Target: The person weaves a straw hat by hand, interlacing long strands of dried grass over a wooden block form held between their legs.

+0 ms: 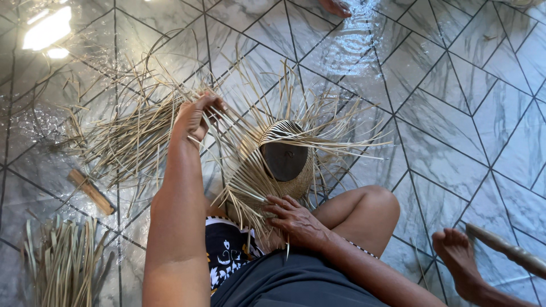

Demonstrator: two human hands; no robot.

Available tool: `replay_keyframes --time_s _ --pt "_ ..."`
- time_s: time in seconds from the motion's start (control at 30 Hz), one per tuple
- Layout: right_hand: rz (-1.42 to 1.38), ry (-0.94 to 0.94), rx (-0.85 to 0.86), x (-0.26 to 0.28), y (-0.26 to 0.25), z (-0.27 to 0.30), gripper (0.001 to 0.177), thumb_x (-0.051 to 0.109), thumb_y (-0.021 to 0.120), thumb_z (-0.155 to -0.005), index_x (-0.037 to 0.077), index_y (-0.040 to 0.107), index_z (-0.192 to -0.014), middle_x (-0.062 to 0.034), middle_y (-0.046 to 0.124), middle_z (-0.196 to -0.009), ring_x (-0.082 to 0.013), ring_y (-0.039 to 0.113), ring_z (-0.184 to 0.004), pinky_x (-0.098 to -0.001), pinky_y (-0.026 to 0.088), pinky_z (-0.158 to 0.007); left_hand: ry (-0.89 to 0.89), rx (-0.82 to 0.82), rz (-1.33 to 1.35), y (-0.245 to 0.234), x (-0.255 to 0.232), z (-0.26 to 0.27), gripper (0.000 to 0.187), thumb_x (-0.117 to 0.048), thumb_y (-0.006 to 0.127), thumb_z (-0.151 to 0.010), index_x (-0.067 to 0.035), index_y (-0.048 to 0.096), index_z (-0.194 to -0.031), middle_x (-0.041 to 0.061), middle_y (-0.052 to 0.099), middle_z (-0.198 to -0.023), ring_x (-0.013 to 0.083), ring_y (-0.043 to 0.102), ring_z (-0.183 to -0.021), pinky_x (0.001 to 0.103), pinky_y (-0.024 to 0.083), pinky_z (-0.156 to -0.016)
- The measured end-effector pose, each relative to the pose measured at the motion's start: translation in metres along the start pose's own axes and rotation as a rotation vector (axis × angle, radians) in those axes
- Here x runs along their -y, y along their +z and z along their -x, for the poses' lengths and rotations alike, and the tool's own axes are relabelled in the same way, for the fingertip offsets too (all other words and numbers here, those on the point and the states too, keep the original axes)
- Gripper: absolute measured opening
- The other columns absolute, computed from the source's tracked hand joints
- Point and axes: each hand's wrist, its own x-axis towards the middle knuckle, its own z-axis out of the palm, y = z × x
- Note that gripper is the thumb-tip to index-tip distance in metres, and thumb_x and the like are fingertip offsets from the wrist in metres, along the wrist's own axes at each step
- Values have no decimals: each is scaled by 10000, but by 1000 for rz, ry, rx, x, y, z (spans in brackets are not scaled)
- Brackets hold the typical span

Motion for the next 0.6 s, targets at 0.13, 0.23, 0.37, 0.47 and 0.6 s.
replay_keyframes --time_s 0.13,0.23,0.37,0.47,0.6 --pt "-60 45 135 -4 8 6 230 140 578 -943 135 705 -1134 -103 608 -1406 -360 402 -1478 -566 351 -1097 34 -233 164 -31 28 -9 379 -65 862 -794 -44 603 -1069 159 729 -787 276 741 -653 422 663 -646" --pt "-30 17 2 -1 4 2 184 133 559 -947 151 694 -1070 -79 654 -1338 -358 474 -1444 -520 394 -1084 17 -413 131 -107 75 -42 603 -298 862 -822 -45 494 -1227 194 731 -889 293 742 -735 513 641 -728" --pt "-43 27 7 8 -7 4 187 136 515 -1006 139 685 -1083 -56 610 -1434 -332 407 -1496 -515 335 -1139 64 -222 425 -80 59 67 1423 -907 722 -709 -12 102 -1626 282 138 -1688 425 138 -1586 575 57 -1281" --pt "-9 -16 -55 1 1 11 152 258 612 -988 165 720 -1041 -46 636 -1410 -305 476 -1451 -462 324 -1152 148 -145 607 -65 79 134 1061 -937 469 -625 -135 502 -1319 96 591 -1401 232 543 -1329 436 365 -1137" --pt "23 -49 -85 14 -11 7 182 253 563 -1017 181 729 -1026 -34 643 -1400 -307 503 -1426 -452 329 -1149 158 -216 407 -45 148 177 912 -844 323 -875 -179 385 -1496 38 546 -1466 159 549 -1304 303 435 -1018"
